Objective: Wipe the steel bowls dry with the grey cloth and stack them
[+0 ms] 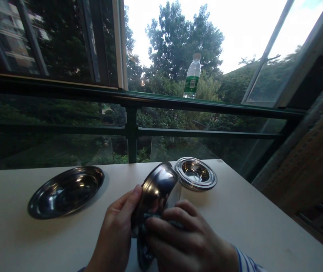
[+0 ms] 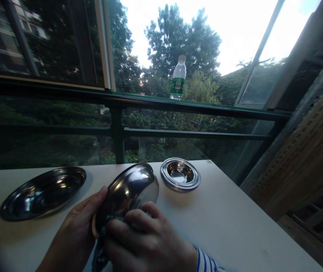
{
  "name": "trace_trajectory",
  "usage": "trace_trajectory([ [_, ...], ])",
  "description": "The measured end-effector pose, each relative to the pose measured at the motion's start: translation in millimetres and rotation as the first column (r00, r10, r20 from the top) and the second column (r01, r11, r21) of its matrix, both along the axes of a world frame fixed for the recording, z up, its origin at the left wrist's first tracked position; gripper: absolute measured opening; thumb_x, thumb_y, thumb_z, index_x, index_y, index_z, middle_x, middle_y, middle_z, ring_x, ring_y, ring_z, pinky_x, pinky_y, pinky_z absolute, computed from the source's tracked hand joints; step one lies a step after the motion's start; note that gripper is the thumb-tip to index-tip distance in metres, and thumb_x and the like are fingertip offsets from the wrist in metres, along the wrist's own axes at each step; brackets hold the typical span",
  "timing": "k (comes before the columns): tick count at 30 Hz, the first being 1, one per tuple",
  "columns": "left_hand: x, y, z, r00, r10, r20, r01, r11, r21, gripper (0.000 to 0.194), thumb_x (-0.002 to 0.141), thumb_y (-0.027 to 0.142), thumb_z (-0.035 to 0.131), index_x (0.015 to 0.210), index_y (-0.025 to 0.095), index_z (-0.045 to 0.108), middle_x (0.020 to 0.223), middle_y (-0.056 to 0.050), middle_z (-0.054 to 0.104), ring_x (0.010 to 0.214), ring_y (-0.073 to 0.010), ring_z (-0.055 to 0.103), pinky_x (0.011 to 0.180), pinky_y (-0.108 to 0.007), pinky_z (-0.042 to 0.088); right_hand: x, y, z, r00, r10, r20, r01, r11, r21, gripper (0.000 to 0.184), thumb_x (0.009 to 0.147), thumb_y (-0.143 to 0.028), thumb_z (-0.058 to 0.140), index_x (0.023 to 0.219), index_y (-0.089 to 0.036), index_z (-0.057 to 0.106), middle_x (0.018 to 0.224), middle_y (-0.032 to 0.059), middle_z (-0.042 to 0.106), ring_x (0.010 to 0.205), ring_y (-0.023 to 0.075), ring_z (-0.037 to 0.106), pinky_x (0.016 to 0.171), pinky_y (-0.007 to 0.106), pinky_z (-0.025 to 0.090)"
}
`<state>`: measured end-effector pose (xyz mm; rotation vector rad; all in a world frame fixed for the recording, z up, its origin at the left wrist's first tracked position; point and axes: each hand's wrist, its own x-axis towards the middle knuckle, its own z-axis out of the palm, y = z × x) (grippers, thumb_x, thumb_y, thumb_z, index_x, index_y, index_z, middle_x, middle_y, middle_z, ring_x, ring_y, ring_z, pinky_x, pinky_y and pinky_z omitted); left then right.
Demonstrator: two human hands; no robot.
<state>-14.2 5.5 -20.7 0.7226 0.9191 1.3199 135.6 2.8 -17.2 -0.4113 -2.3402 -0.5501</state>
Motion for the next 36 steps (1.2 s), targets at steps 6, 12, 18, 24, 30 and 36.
trace_trajectory([
  [6,0,1,0.1,0.998,-0.004,0.065,0.007,0.999,-0.048,0.023,0.072,0.038,0.064,0.072,0.015,0.069,0.055,0.002,0.06,0.047,-0.0109,0.052,0.048,-0.022,0.044,4,6,-7.2,0.998,0.045,-0.037,-0.044,0.999,0.007,0.014,0.082,-0.022,0.053,0.086,-0.018,0.065,0.093,-0.0024,0.069,0.073,0.0146,0.052,0.063,0.03,0.042],
  [12,0,2,-1.9,0.999,0.036,-0.035,-0.038,0.997,-0.073,0.023,0.07,0.039,0.065,0.07,0.017,0.07,0.062,-0.002,0.064,0.058,-0.0142,0.058,0.057,-0.022,0.048,20,27,-18.8,0.939,-0.113,-0.325,0.041,0.974,-0.221,0.029,0.081,-0.015,0.048,0.109,-0.016,0.055,0.109,0.0102,0.063,0.09,0.021,0.055,0.074,0.039,0.047],
  [18,0,3,-6.6,0.999,0.012,0.033,-0.009,0.997,-0.078,0.022,0.07,0.038,0.066,0.074,0.017,0.07,0.063,0.0,0.064,0.053,-0.0124,0.055,0.051,-0.022,0.046,14,22,-20.1,0.979,0.019,-0.203,-0.044,0.992,-0.122,0.026,0.078,-0.02,0.054,0.104,-0.016,0.059,0.107,0.0077,0.065,0.083,0.0215,0.054,0.068,0.037,0.048],
  [24,-1,2,-4.8,0.997,0.061,-0.045,-0.066,0.993,-0.099,0.025,0.071,0.04,0.065,0.072,0.015,0.069,0.062,-0.001,0.063,0.061,-0.0139,0.058,0.056,-0.022,0.046,21,32,-21.3,0.911,-0.205,-0.358,0.09,0.945,-0.314,0.027,0.083,-0.012,0.047,0.108,-0.014,0.056,0.106,0.0102,0.063,0.09,0.0206,0.055,0.077,0.038,0.047],
  [30,0,3,-8.0,1.0,0.002,0.011,-0.001,0.999,-0.039,0.024,0.073,0.039,0.064,0.074,0.016,0.07,0.067,-0.001,0.066,0.058,-0.0121,0.055,0.054,-0.021,0.044,11,22,-22.3,0.974,0.001,-0.226,-0.028,0.993,-0.115,0.024,0.079,-0.018,0.054,0.103,-0.016,0.059,0.107,0.0069,0.065,0.084,0.0208,0.053,0.071,0.036,0.047],
  [36,4,-1,-8.1,0.993,0.034,-0.114,-0.037,0.999,-0.026,0.025,0.073,0.039,0.063,0.075,0.015,0.071,0.065,-0.002,0.064,0.064,-0.0137,0.056,0.058,-0.021,0.043,17,27,-22.6,0.948,-0.143,-0.285,0.07,0.966,-0.249,0.029,0.081,-0.015,0.051,0.11,-0.015,0.056,0.11,0.0105,0.062,0.089,0.0219,0.054,0.076,0.039,0.046],
])
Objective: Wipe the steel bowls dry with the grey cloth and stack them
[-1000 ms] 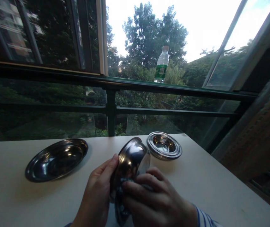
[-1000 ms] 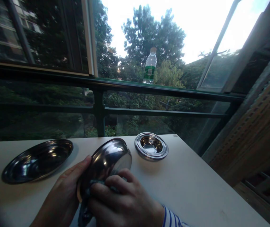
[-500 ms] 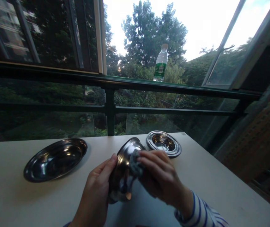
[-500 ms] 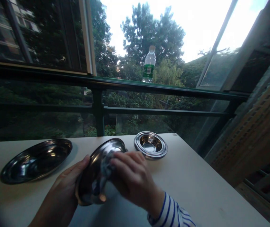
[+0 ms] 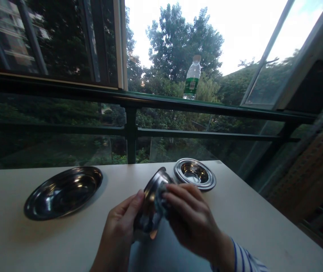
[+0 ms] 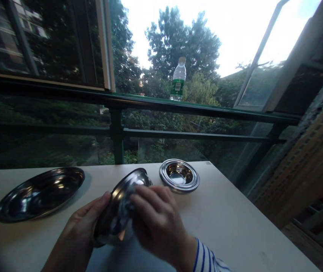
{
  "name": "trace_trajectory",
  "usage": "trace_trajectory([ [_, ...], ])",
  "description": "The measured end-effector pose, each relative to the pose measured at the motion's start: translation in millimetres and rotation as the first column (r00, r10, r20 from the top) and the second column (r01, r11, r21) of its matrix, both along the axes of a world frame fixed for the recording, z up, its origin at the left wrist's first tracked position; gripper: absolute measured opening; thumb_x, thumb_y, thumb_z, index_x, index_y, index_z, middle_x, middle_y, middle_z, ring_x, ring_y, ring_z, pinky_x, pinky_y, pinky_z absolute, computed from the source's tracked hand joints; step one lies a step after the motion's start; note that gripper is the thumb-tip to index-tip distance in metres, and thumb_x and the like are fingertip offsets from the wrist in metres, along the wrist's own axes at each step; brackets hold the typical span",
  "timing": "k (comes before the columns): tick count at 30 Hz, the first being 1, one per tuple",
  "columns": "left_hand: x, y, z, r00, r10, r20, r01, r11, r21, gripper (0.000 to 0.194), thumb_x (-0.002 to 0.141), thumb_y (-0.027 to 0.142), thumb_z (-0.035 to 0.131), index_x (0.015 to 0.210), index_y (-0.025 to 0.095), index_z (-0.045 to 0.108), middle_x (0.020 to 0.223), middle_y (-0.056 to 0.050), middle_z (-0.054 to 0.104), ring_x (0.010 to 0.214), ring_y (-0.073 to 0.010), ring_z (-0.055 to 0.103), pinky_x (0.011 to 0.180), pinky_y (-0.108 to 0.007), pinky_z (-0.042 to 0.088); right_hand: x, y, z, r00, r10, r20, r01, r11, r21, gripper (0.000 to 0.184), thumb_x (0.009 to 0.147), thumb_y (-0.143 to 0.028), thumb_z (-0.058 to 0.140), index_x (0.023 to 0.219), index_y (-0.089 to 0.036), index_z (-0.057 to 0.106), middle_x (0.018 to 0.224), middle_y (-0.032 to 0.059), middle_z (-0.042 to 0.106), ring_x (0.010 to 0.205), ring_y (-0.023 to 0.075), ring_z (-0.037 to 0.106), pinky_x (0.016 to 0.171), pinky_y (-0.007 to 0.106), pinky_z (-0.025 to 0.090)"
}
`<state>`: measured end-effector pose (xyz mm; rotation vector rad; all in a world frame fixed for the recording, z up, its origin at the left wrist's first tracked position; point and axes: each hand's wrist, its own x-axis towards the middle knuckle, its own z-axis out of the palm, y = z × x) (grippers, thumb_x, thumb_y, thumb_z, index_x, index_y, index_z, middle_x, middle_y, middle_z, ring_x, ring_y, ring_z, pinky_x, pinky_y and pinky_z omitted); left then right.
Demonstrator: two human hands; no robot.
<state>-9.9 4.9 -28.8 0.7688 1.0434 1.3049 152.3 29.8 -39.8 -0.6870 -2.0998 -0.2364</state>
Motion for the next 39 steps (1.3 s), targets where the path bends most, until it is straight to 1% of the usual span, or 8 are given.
trace_trajectory([
  [7,4,-3,-2.9,0.996,-0.002,-0.093,0.008,0.998,0.065,0.026,0.071,0.038,0.065,0.073,0.013,0.072,0.064,-0.002,0.063,0.065,-0.0145,0.054,0.062,-0.022,0.043,-1,-2,0.5,0.999,-0.051,-0.013,0.051,0.999,-0.019,0.028,0.083,-0.017,0.052,0.111,-0.015,0.055,0.111,0.0107,0.062,0.091,0.0219,0.053,0.078,0.039,0.045],
  [11,3,-1,-4.4,0.997,0.009,-0.082,-0.003,0.997,0.071,0.024,0.068,0.038,0.067,0.072,0.015,0.071,0.064,-0.001,0.062,0.065,-0.015,0.054,0.06,-0.022,0.042,-1,-1,1.1,0.991,0.038,0.125,-0.043,0.998,0.035,0.03,0.08,-0.023,0.056,0.11,-0.017,0.057,0.117,0.0078,0.06,0.093,0.024,0.051,0.079,0.04,0.045],
  [16,3,0,-3.3,0.99,-0.005,-0.138,0.017,0.996,0.083,0.028,0.071,0.041,0.063,0.064,0.014,0.068,0.061,-0.001,0.06,0.062,-0.0142,0.053,0.063,-0.022,0.043,2,4,4.0,0.995,-0.081,-0.062,0.074,0.992,-0.099,0.025,0.086,-0.016,0.046,0.109,-0.015,0.056,0.107,0.0102,0.063,0.092,0.0209,0.053,0.08,0.039,0.046],
  [22,2,-2,-5.0,0.991,0.021,-0.132,-0.011,0.997,0.077,0.027,0.066,0.041,0.066,0.063,0.014,0.066,0.059,-0.001,0.059,0.06,-0.0153,0.053,0.055,-0.023,0.041,3,-1,5.3,0.995,0.056,0.078,-0.054,0.998,-0.026,0.031,0.082,-0.022,0.054,0.112,-0.016,0.055,0.118,0.0099,0.058,0.099,0.024,0.049,0.084,0.042,0.044],
  [27,2,-2,-0.7,0.988,-0.002,-0.157,0.012,0.998,0.063,0.03,0.07,0.043,0.063,0.061,0.014,0.067,0.06,-0.003,0.062,0.06,-0.0153,0.055,0.056,-0.022,0.041,6,4,7.9,0.992,-0.085,-0.095,0.07,0.987,-0.147,0.025,0.086,-0.013,0.045,0.108,-0.016,0.056,0.106,0.0099,0.062,0.094,0.0213,0.053,0.082,0.04,0.046],
  [32,1,-2,-1.9,0.991,0.003,-0.135,0.009,0.997,0.082,0.026,0.067,0.04,0.066,0.064,0.014,0.068,0.058,-0.001,0.061,0.059,-0.0146,0.053,0.055,-0.021,0.041,4,0,10.5,0.997,0.055,0.054,-0.051,0.997,-0.062,0.029,0.082,-0.02,0.054,0.111,-0.017,0.055,0.115,0.0096,0.059,0.099,0.0235,0.051,0.085,0.04,0.044],
  [36,-1,-3,-0.3,0.985,-0.018,-0.173,0.029,0.998,0.062,0.032,0.071,0.044,0.061,0.061,0.015,0.068,0.06,-0.003,0.063,0.063,-0.0153,0.056,0.058,-0.02,0.041,9,11,10.0,0.985,-0.125,-0.116,0.096,0.969,-0.227,0.021,0.088,-0.015,0.042,0.099,-0.017,0.059,0.095,0.0085,0.065,0.086,0.0195,0.055,0.077,0.037,0.047],
  [39,-1,-3,0.3,0.987,-0.022,-0.162,0.032,0.998,0.06,0.028,0.07,0.043,0.063,0.068,0.015,0.071,0.065,-0.003,0.067,0.065,-0.0159,0.057,0.061,-0.021,0.042,10,7,10.1,0.994,-0.089,-0.062,0.076,0.981,-0.18,0.024,0.086,-0.016,0.045,0.107,-0.016,0.057,0.105,0.0102,0.063,0.091,0.0212,0.053,0.081,0.039,0.046],
])
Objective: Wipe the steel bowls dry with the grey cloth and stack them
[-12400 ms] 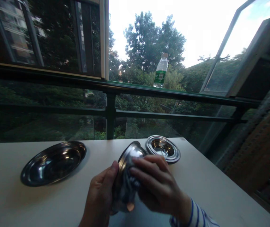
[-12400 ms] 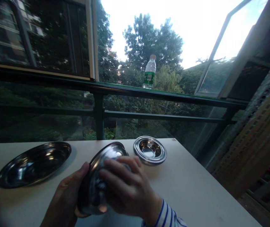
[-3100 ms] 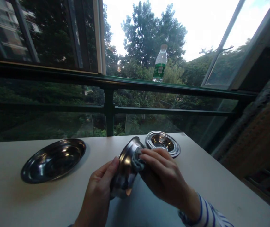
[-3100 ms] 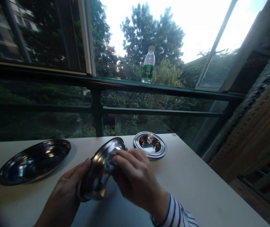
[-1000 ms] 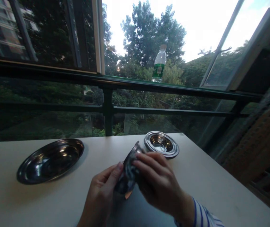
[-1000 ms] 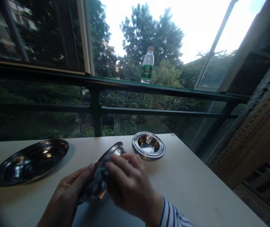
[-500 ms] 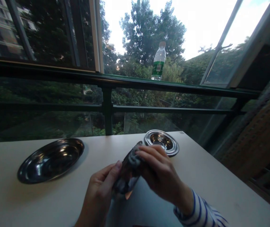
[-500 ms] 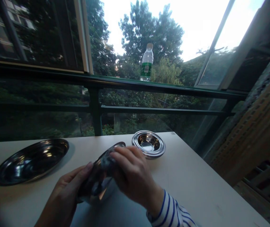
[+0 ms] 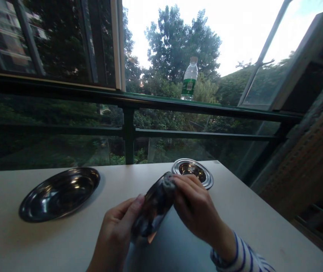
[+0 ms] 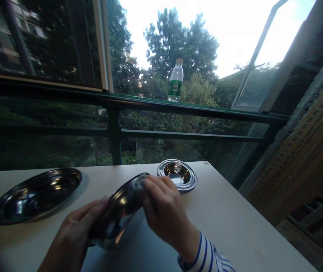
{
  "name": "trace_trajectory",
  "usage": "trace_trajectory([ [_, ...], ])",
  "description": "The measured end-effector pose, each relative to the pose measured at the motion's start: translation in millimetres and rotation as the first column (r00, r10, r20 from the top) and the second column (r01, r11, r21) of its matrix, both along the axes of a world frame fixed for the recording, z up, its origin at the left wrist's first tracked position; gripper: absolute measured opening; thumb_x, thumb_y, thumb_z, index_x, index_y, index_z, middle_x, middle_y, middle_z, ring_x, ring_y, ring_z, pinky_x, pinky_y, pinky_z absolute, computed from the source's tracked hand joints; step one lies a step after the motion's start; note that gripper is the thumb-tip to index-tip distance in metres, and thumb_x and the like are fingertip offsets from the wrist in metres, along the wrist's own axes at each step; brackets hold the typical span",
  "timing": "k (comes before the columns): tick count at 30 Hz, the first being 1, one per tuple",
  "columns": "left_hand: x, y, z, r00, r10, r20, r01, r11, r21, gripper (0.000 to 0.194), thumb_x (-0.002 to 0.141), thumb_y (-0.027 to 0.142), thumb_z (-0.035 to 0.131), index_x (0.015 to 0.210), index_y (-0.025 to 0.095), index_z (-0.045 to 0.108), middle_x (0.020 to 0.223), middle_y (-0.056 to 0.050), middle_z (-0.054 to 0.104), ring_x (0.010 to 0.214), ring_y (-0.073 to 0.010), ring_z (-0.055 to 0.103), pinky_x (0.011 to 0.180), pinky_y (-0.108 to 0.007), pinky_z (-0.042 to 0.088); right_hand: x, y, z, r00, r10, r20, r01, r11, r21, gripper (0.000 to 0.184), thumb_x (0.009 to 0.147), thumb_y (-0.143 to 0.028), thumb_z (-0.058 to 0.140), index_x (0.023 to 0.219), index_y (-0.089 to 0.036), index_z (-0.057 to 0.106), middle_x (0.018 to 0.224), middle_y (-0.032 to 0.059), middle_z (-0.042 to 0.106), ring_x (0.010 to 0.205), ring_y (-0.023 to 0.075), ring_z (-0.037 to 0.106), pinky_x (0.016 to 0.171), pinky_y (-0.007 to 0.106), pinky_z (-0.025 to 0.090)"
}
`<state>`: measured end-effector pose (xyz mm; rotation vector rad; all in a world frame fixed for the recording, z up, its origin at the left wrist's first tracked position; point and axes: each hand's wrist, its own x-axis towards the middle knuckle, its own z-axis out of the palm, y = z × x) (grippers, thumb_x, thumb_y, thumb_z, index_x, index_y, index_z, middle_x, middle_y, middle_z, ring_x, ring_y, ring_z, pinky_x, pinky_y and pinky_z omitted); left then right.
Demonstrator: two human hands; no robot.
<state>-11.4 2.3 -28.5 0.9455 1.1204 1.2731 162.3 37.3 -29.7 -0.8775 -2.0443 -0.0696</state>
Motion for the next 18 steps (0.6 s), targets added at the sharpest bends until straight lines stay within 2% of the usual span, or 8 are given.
trace_trajectory([
  [2,-0.2,1.4,-0.8,1.0,0.015,0.016,-0.015,1.0,0.004,0.026,0.068,0.041,0.066,0.07,0.016,0.071,0.064,-0.002,0.066,0.063,-0.0151,0.056,0.059,-0.021,0.042,-2.0,-5.6,-0.1,0.991,0.082,0.102,-0.091,0.992,0.09,0.032,0.082,-0.017,0.051,0.114,-0.015,0.053,0.117,0.0109,0.058,0.1,0.024,0.049,0.087,0.042,0.043],
  [4,-0.1,2.5,-1.7,1.0,0.02,0.024,-0.021,1.0,0.008,0.025,0.068,0.041,0.066,0.069,0.016,0.071,0.062,-0.001,0.064,0.062,-0.0143,0.054,0.057,-0.021,0.042,-3.3,-6.6,-0.8,0.984,0.121,0.133,-0.136,0.985,0.109,0.034,0.081,-0.018,0.053,0.115,-0.016,0.053,0.119,0.0104,0.057,0.102,0.0252,0.049,0.088,0.043,0.042],
  [7,0.3,2.1,-1.7,1.0,0.005,0.013,-0.006,1.0,0.005,0.027,0.07,0.041,0.063,0.064,0.015,0.069,0.062,-0.002,0.064,0.062,-0.0136,0.054,0.058,-0.02,0.041,-2.2,-0.3,-1.7,0.998,0.059,-0.01,-0.059,0.998,0.007,0.025,0.085,-0.016,0.045,0.107,-0.018,0.057,0.106,0.0091,0.062,0.094,0.0217,0.054,0.082,0.039,0.046],
  [9,0.8,1.1,-0.8,1.0,0.003,0.009,-0.003,1.0,-0.005,0.028,0.07,0.041,0.063,0.061,0.015,0.068,0.06,-0.002,0.063,0.06,-0.0135,0.053,0.057,-0.02,0.041,-2.0,0.9,-1.6,0.999,0.021,-0.045,-0.022,0.999,-0.03,0.024,0.086,-0.014,0.042,0.106,-0.018,0.057,0.103,0.0092,0.063,0.091,0.0203,0.055,0.08,0.038,0.047],
  [14,2.5,-0.1,1.1,0.997,0.03,0.069,-0.029,0.999,-0.016,0.023,0.066,0.038,0.067,0.065,0.015,0.068,0.061,-0.001,0.063,0.06,-0.0143,0.054,0.056,-0.021,0.042,-7.2,-8.8,-1.5,0.973,0.165,0.16,-0.185,0.975,0.123,0.033,0.079,-0.021,0.055,0.112,-0.017,0.055,0.117,0.0088,0.059,0.099,0.0237,0.051,0.086,0.042,0.044],
  [15,2.8,0.0,1.4,0.997,0.036,0.069,-0.035,0.999,-0.016,0.024,0.066,0.038,0.067,0.064,0.015,0.068,0.061,-0.001,0.063,0.059,-0.0141,0.054,0.055,-0.021,0.042,-7.6,-8.4,-1.9,0.977,0.155,0.15,-0.174,0.977,0.125,0.031,0.08,-0.022,0.054,0.111,-0.017,0.056,0.116,0.0087,0.06,0.099,0.0236,0.052,0.085,0.042,0.044],
  [18,3.5,0.1,2.0,0.998,0.039,0.052,-0.037,0.999,-0.037,0.026,0.067,0.039,0.066,0.062,0.014,0.069,0.059,-0.003,0.063,0.059,-0.0146,0.055,0.055,-0.021,0.041,-7.4,-5.2,-2.2,1.0,0.024,0.01,-0.024,0.998,0.051,0.024,0.085,-0.017,0.046,0.106,-0.017,0.057,0.107,0.0101,0.063,0.092,0.021,0.055,0.08,0.039,0.047],
])
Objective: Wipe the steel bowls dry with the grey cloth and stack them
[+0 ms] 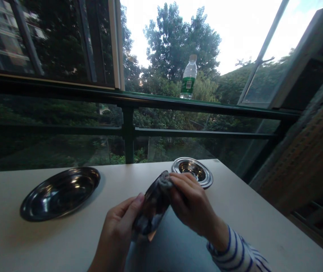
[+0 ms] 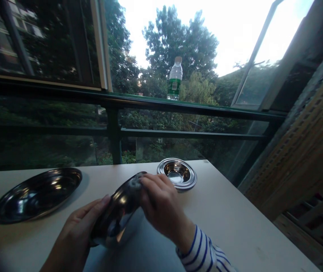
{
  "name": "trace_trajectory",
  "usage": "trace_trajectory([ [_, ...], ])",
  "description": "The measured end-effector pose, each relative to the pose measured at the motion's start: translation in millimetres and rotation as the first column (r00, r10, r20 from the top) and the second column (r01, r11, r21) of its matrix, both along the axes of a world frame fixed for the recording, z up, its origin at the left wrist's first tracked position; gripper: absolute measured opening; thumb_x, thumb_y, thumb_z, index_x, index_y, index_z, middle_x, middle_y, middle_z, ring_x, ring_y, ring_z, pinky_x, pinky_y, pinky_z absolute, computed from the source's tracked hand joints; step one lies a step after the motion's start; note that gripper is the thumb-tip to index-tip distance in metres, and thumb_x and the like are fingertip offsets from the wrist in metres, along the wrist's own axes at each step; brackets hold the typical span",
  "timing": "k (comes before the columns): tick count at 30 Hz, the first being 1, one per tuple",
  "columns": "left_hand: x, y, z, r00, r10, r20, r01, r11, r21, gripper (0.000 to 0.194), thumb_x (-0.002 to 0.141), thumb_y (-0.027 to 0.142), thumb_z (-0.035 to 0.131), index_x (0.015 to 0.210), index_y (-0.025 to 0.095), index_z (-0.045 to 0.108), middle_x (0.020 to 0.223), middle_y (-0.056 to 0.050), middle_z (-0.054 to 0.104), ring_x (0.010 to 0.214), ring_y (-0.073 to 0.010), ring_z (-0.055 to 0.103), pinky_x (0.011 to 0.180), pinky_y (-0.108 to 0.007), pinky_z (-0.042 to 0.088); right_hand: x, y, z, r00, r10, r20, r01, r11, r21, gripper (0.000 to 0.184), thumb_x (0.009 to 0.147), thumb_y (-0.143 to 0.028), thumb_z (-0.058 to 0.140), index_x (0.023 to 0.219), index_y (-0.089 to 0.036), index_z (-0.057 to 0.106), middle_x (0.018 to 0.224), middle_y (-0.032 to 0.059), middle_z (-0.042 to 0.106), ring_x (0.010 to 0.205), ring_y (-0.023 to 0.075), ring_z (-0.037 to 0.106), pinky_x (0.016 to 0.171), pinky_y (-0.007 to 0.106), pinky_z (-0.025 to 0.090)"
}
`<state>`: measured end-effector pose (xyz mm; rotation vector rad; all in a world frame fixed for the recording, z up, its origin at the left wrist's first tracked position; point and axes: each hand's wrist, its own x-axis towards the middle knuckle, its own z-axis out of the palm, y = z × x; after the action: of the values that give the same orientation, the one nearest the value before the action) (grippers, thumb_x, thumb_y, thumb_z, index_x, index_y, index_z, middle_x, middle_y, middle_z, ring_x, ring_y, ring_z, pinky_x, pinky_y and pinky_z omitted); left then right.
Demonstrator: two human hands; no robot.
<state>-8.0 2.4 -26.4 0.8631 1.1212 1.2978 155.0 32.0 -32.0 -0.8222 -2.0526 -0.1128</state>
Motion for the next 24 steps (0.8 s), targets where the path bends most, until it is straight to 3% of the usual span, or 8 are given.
trace_trajectory([
  [2,0,0,-0.3,1.0,0.001,0.011,-0.001,1.0,-0.007,0.024,0.068,0.038,0.066,0.065,0.014,0.07,0.06,-0.003,0.064,0.061,-0.0156,0.056,0.057,-0.021,0.042,-1,-3,1.2,1.0,-0.03,-0.004,0.03,1.0,0.008,0.024,0.084,-0.015,0.045,0.105,-0.015,0.057,0.105,0.0108,0.064,0.09,0.021,0.055,0.079,0.039,0.047],
  [6,-1,-1,-1.6,0.999,0.01,0.031,-0.011,0.999,0.037,0.021,0.067,0.037,0.067,0.068,0.016,0.071,0.058,-0.001,0.061,0.059,-0.0144,0.054,0.057,-0.022,0.043,-6,-13,3.8,0.98,0.104,0.172,-0.133,0.977,0.165,0.027,0.078,-0.019,0.055,0.105,-0.016,0.059,0.109,0.0066,0.064,0.09,0.0228,0.053,0.077,0.038,0.047],
  [11,-1,-1,-0.4,1.0,0.01,-0.003,-0.01,1.0,0.014,0.024,0.069,0.038,0.065,0.067,0.015,0.07,0.059,-0.002,0.062,0.061,-0.0152,0.056,0.058,-0.021,0.043,-3,-10,1.9,0.999,-0.046,0.029,0.044,0.997,0.059,0.026,0.085,-0.016,0.047,0.109,-0.015,0.056,0.109,0.0106,0.062,0.091,0.0219,0.054,0.079,0.04,0.047],
  [16,0,0,-1.7,1.0,0.006,0.018,-0.006,0.999,0.047,0.022,0.067,0.037,0.067,0.061,0.015,0.067,0.058,-0.001,0.06,0.058,-0.0142,0.053,0.054,-0.021,0.042,-4,-14,0.5,0.981,0.063,0.184,-0.097,0.979,0.181,0.028,0.08,-0.022,0.053,0.107,-0.016,0.058,0.112,0.008,0.062,0.091,0.024,0.052,0.078,0.04,0.047],
  [21,0,-1,0.0,0.996,0.029,-0.079,-0.026,0.999,0.035,0.028,0.068,0.041,0.063,0.06,0.014,0.066,0.057,-0.002,0.061,0.059,-0.016,0.056,0.055,-0.022,0.042,-1,-7,2.2,0.996,-0.074,0.056,0.07,0.995,0.068,0.028,0.085,-0.015,0.045,0.111,-0.013,0.055,0.109,0.0126,0.062,0.092,0.0228,0.053,0.08,0.041,0.047],
  [24,-1,-1,-0.5,0.997,0.041,-0.07,-0.038,0.999,0.036,0.025,0.065,0.039,0.066,0.06,0.015,0.065,0.056,0.0,0.059,0.059,-0.016,0.055,0.056,-0.023,0.043,-4,-12,2.8,0.989,0.006,0.145,-0.028,0.988,0.154,0.031,0.082,-0.019,0.05,0.112,-0.014,0.056,0.111,0.0119,0.062,0.094,0.0244,0.052,0.08,0.042,0.047],
])
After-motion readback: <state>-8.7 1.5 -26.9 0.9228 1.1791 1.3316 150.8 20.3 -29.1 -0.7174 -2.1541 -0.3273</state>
